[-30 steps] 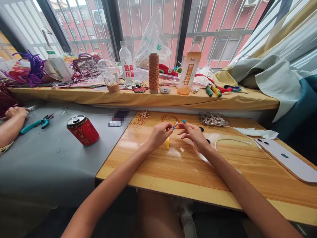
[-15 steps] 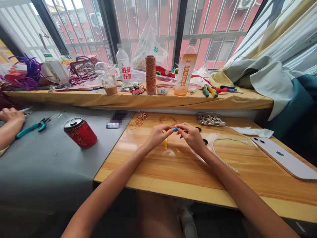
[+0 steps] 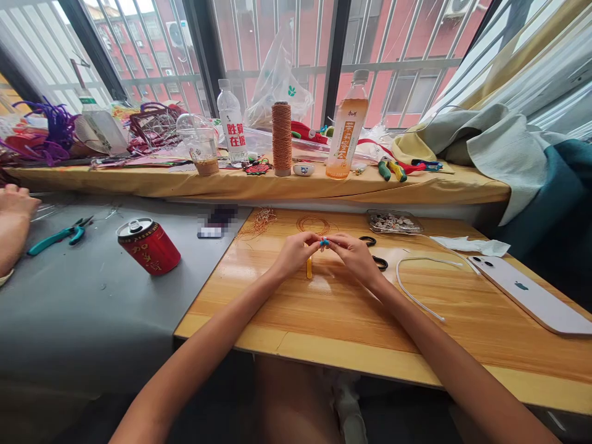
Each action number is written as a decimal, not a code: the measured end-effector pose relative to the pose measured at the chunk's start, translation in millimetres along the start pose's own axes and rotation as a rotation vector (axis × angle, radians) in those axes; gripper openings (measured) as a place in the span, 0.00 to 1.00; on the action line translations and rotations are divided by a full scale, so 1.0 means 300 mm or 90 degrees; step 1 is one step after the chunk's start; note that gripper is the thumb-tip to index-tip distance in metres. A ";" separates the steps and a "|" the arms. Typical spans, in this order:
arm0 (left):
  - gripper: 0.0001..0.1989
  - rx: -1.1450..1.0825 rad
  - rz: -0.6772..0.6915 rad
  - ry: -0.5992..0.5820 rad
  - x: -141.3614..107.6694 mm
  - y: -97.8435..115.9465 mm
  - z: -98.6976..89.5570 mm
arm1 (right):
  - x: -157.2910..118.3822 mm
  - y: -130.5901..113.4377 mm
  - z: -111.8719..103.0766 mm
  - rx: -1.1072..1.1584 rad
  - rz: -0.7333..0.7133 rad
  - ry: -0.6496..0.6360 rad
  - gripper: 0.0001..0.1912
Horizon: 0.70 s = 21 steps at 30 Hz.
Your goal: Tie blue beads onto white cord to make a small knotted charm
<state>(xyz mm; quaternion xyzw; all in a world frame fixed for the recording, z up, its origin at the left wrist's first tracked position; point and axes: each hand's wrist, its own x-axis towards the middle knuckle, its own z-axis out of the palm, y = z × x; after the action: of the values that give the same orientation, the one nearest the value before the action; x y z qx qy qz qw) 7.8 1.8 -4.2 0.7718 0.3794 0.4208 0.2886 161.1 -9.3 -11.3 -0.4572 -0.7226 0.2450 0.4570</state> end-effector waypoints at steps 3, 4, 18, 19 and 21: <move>0.08 0.023 0.006 0.010 -0.002 0.000 0.002 | 0.000 0.005 0.003 0.084 0.074 -0.068 0.16; 0.08 0.026 0.002 0.013 -0.004 0.000 0.002 | -0.001 0.003 0.003 0.088 0.083 -0.076 0.16; 0.08 -0.084 -0.132 -0.014 0.003 -0.008 0.002 | -0.006 -0.051 -0.010 -0.074 0.035 -0.093 0.13; 0.07 -0.059 -0.121 -0.003 0.004 -0.007 0.001 | -0.006 -0.048 -0.009 -0.085 0.023 -0.094 0.13; 0.07 -0.032 -0.115 0.012 0.004 -0.008 0.003 | -0.007 -0.039 -0.007 -0.109 -0.006 -0.098 0.12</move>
<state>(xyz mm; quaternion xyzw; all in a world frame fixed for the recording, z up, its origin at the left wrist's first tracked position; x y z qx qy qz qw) 8.1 4.1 -5.8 0.7234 0.4393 0.4094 0.3409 158.2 -16.6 -2.2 -0.4709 -0.7760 0.2147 0.3605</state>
